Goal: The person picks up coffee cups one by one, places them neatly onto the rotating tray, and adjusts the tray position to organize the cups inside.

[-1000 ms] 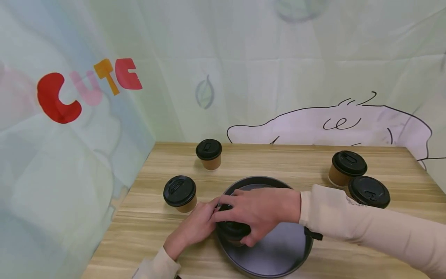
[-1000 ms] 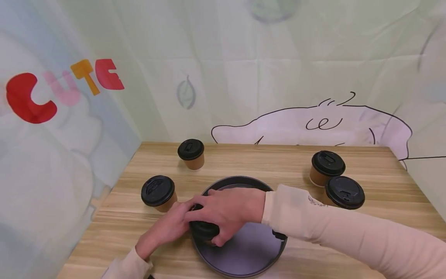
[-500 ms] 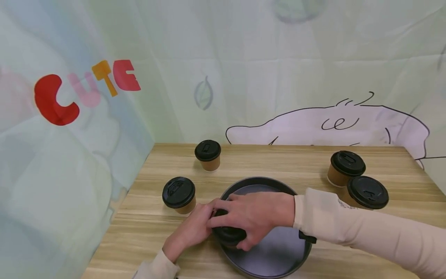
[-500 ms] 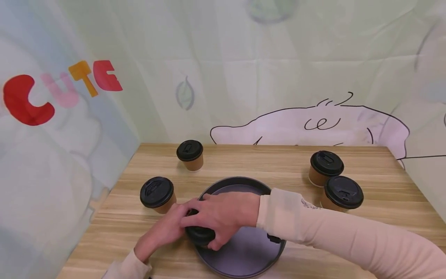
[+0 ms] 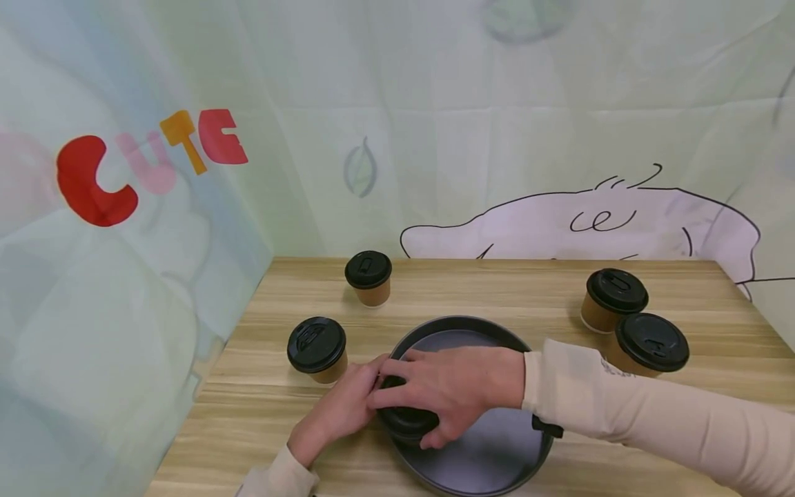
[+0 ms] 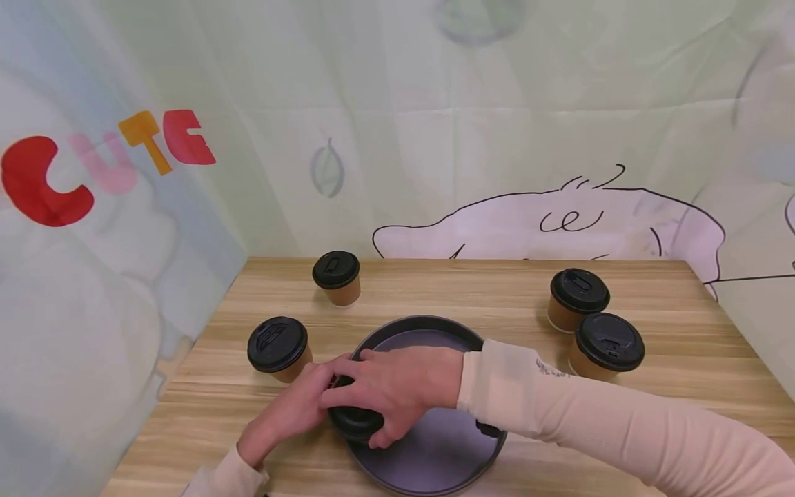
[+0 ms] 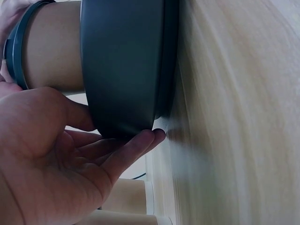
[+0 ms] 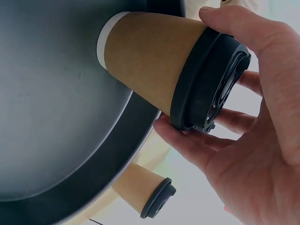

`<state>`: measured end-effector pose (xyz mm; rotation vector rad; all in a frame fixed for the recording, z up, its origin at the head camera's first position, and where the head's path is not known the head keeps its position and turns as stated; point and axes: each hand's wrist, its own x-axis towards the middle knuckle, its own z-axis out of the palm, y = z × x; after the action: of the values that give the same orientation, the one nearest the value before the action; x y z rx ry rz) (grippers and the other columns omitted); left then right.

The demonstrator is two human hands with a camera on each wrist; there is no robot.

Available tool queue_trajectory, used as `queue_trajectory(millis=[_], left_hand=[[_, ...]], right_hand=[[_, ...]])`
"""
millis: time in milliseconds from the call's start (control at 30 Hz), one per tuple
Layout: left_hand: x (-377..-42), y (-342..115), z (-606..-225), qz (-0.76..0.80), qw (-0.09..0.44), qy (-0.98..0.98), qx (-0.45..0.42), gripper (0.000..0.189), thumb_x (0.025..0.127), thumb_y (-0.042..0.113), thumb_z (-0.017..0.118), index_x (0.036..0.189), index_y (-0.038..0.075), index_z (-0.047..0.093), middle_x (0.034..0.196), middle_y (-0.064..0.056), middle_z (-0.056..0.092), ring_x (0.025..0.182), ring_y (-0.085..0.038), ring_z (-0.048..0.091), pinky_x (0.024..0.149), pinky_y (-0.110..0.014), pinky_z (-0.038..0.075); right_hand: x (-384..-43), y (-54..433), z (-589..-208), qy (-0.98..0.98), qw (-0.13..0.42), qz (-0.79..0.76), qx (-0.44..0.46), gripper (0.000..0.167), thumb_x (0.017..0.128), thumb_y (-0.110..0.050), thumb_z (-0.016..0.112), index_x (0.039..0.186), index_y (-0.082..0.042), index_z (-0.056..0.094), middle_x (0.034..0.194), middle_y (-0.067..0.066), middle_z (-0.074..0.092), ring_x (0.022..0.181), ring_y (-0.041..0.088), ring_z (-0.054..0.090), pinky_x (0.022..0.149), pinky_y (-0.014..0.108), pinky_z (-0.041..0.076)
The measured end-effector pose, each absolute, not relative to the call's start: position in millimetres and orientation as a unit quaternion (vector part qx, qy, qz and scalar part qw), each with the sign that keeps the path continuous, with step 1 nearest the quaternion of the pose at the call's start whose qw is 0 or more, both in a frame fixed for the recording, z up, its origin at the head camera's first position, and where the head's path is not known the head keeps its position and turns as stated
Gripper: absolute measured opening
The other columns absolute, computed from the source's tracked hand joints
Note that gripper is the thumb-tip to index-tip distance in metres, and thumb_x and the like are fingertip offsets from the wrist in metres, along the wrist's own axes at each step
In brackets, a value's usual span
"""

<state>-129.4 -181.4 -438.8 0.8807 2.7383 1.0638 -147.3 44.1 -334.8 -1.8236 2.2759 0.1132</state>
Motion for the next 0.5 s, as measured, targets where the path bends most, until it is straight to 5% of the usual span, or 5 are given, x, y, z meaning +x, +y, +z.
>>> queue_trajectory(millis=[233,500], left_hand=[[-124.8,-175.8,-427.6,0.341,0.057,0.904,0.252,0.035,0.104,0.001,0.053,0.137,0.007,0.062,0.119,-0.005,0.071,0.095,-0.009,0.064,0.087,-0.033,0.057],[-126.4,-171.5,-427.3,0.351,0.056,0.908,0.220,0.024,0.110,0.012,0.050,0.127,0.003,0.065,0.101,-0.002,0.071,0.087,-0.010,0.062,0.079,-0.036,0.056]], right_hand=[[-157.1,57.1,-327.1,0.784,0.119,-0.015,-0.610,0.091,0.088,-0.080,0.057,0.163,-0.038,0.027,0.157,-0.002,0.039,0.126,0.021,0.052,0.104,0.038,0.050],[-191.4,79.0,-325.8,0.828,0.068,-0.078,-0.551,0.062,0.107,-0.061,0.042,0.156,-0.022,0.047,0.147,0.004,0.052,0.131,0.024,0.054,0.109,0.044,0.047]])
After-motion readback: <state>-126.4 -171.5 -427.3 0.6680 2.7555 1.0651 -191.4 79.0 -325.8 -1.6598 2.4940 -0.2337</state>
